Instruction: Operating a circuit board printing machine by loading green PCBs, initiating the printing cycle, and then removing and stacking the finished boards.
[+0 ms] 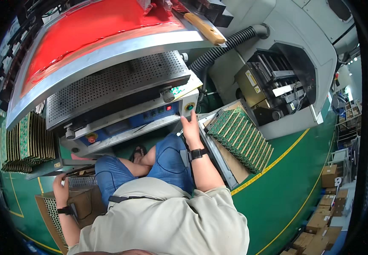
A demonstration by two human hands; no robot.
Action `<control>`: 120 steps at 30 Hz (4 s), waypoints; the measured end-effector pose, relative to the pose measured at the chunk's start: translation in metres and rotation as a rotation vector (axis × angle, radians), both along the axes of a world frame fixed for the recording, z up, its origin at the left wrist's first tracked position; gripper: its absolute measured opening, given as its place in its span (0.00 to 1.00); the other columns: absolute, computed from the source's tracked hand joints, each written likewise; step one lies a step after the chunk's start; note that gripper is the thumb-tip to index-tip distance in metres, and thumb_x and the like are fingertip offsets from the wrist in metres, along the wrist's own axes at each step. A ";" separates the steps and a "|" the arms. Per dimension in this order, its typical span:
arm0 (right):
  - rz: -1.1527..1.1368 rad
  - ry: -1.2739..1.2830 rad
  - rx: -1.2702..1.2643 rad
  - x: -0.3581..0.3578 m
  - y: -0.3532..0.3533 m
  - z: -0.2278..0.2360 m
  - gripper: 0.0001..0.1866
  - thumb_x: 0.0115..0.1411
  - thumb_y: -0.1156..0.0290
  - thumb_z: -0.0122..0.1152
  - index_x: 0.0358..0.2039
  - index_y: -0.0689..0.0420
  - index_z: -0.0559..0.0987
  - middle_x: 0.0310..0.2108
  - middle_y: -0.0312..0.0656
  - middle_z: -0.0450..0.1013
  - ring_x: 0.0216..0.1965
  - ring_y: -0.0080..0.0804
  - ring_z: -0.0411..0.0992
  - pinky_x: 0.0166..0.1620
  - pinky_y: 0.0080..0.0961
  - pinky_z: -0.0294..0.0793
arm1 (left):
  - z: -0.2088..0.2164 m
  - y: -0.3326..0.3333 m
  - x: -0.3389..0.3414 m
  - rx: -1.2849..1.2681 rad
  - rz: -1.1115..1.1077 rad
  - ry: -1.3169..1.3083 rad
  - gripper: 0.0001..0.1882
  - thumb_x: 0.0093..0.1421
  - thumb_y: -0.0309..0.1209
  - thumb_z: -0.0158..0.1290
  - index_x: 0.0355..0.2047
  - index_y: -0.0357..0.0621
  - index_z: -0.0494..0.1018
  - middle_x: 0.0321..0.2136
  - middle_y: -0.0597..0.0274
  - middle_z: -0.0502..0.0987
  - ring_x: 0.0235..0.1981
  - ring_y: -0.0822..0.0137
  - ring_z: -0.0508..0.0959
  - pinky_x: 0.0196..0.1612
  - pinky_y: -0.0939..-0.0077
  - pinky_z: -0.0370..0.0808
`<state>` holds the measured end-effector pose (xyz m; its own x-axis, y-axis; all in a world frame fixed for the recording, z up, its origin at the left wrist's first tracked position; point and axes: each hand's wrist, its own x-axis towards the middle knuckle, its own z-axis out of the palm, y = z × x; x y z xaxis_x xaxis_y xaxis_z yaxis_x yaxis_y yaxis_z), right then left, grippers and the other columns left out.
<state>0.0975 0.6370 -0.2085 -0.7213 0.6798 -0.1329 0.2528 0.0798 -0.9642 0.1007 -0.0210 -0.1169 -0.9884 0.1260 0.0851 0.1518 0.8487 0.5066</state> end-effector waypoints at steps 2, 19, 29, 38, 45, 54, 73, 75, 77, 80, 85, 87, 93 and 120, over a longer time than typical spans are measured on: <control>0.033 -0.025 -0.042 -0.010 -0.005 0.001 0.38 0.70 0.68 0.61 0.75 0.63 0.58 0.71 0.53 0.66 0.62 0.36 0.73 0.60 0.33 0.73 | -0.022 -0.023 0.012 -0.039 0.029 -0.029 0.13 0.63 0.23 0.60 0.48 0.34 0.78 0.40 0.48 0.81 0.40 0.51 0.81 0.48 0.62 0.77; -0.002 0.260 -0.815 -0.043 -0.023 0.054 0.13 0.72 0.70 0.55 0.54 0.60 0.76 0.45 0.47 0.81 0.43 0.32 0.79 0.45 0.28 0.79 | -0.031 -0.017 0.014 -0.127 0.109 -0.212 0.18 0.54 0.29 0.68 0.44 0.35 0.79 0.28 0.53 0.77 0.29 0.53 0.78 0.38 0.59 0.77; -0.019 0.376 -0.742 -0.062 -0.015 0.042 0.09 0.74 0.67 0.54 0.40 0.58 0.77 0.34 0.41 0.78 0.33 0.29 0.76 0.38 0.29 0.79 | -0.065 -0.049 0.007 -0.207 0.027 -0.255 0.17 0.55 0.32 0.67 0.40 0.34 0.78 0.25 0.50 0.75 0.28 0.51 0.75 0.36 0.56 0.74; -0.189 0.483 -0.358 0.033 0.080 0.154 0.07 0.74 0.71 0.54 0.43 0.62 0.77 0.34 0.42 0.79 0.30 0.26 0.76 0.33 0.24 0.78 | 0.011 -0.005 0.004 -0.362 0.021 -0.568 0.30 0.66 0.50 0.59 0.60 0.41 0.77 0.52 0.36 0.81 0.52 0.38 0.80 0.56 0.50 0.74; -0.308 0.546 -0.182 0.099 0.209 0.227 0.05 0.74 0.72 0.54 0.45 0.59 0.75 0.35 0.43 0.79 0.32 0.29 0.77 0.36 0.26 0.79 | 0.032 0.016 0.002 -0.306 -0.004 -0.551 0.29 0.67 0.49 0.59 0.58 0.37 0.77 0.51 0.37 0.81 0.51 0.39 0.80 0.56 0.51 0.75; -0.441 0.489 -0.382 0.114 0.279 0.204 0.08 0.74 0.68 0.55 0.41 0.59 0.77 0.35 0.40 0.78 0.33 0.28 0.77 0.35 0.25 0.81 | 0.025 0.007 0.010 -0.249 -0.015 -0.498 0.29 0.67 0.47 0.59 0.57 0.35 0.77 0.50 0.38 0.82 0.51 0.40 0.80 0.56 0.54 0.75; -0.628 0.691 -0.522 0.099 0.335 0.196 0.14 0.74 0.66 0.54 0.52 0.63 0.76 0.46 0.45 0.80 0.41 0.35 0.78 0.44 0.31 0.82 | 0.015 -0.003 0.018 -0.202 -0.001 -0.390 0.29 0.65 0.48 0.61 0.58 0.40 0.78 0.52 0.37 0.81 0.53 0.37 0.80 0.56 0.52 0.76; -0.653 0.702 -0.530 0.102 0.334 0.197 0.15 0.74 0.66 0.53 0.53 0.63 0.76 0.48 0.45 0.80 0.42 0.36 0.77 0.47 0.34 0.82 | 0.005 -0.011 0.017 -0.202 0.007 -0.393 0.29 0.65 0.49 0.61 0.58 0.40 0.78 0.52 0.36 0.81 0.53 0.37 0.80 0.56 0.52 0.76; -0.600 0.707 -0.521 0.110 0.325 0.203 0.15 0.74 0.65 0.54 0.53 0.63 0.76 0.48 0.45 0.80 0.43 0.36 0.77 0.47 0.35 0.82 | -0.008 -0.022 0.016 -0.205 0.026 -0.413 0.30 0.65 0.49 0.61 0.59 0.41 0.78 0.54 0.36 0.80 0.54 0.38 0.80 0.57 0.52 0.76; -0.323 0.738 -0.541 0.121 0.281 0.218 0.17 0.73 0.63 0.56 0.54 0.62 0.76 0.49 0.45 0.80 0.45 0.36 0.77 0.49 0.35 0.80 | -0.038 -0.026 0.005 -0.194 -0.040 -0.032 0.16 0.54 0.30 0.66 0.42 0.37 0.78 0.29 0.47 0.78 0.31 0.47 0.76 0.40 0.55 0.75; 0.351 0.364 -0.158 0.140 0.111 0.216 0.19 0.72 0.65 0.59 0.59 0.61 0.78 0.43 0.42 0.81 0.41 0.30 0.76 0.48 0.30 0.77 | -0.047 -0.039 0.013 -0.008 0.064 -0.330 0.19 0.63 0.40 0.61 0.48 0.39 0.79 0.38 0.45 0.81 0.41 0.47 0.81 0.48 0.54 0.77; 0.671 0.045 0.179 0.139 0.050 0.204 0.19 0.70 0.71 0.61 0.58 0.63 0.78 0.45 0.43 0.81 0.43 0.29 0.77 0.51 0.29 0.77 | -0.037 -0.031 0.016 -0.132 0.009 -0.154 0.21 0.61 0.41 0.64 0.47 0.39 0.79 0.38 0.43 0.82 0.40 0.42 0.81 0.44 0.54 0.79; 1.123 -0.379 0.084 0.093 -0.064 0.107 0.22 0.65 0.74 0.68 0.58 0.62 0.78 0.46 0.45 0.82 0.47 0.31 0.80 0.52 0.30 0.80 | 0.002 -0.007 0.014 -0.182 0.172 -0.319 0.18 0.57 0.37 0.66 0.43 0.38 0.80 0.34 0.46 0.81 0.36 0.45 0.81 0.42 0.56 0.78; 1.384 -0.448 0.457 0.141 -0.104 0.060 0.25 0.64 0.66 0.71 0.59 0.61 0.78 0.48 0.51 0.82 0.50 0.42 0.82 0.53 0.34 0.80 | -0.012 -0.026 0.012 0.084 0.090 -0.334 0.21 0.62 0.45 0.65 0.42 0.38 0.83 0.31 0.55 0.84 0.32 0.62 0.83 0.39 0.66 0.79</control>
<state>0.2386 0.5332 -0.1485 -0.7643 -0.4324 -0.4784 -0.0132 0.7522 -0.6588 0.1130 -0.0468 -0.1294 -0.9702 0.0439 -0.2382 -0.1070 0.8045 0.5842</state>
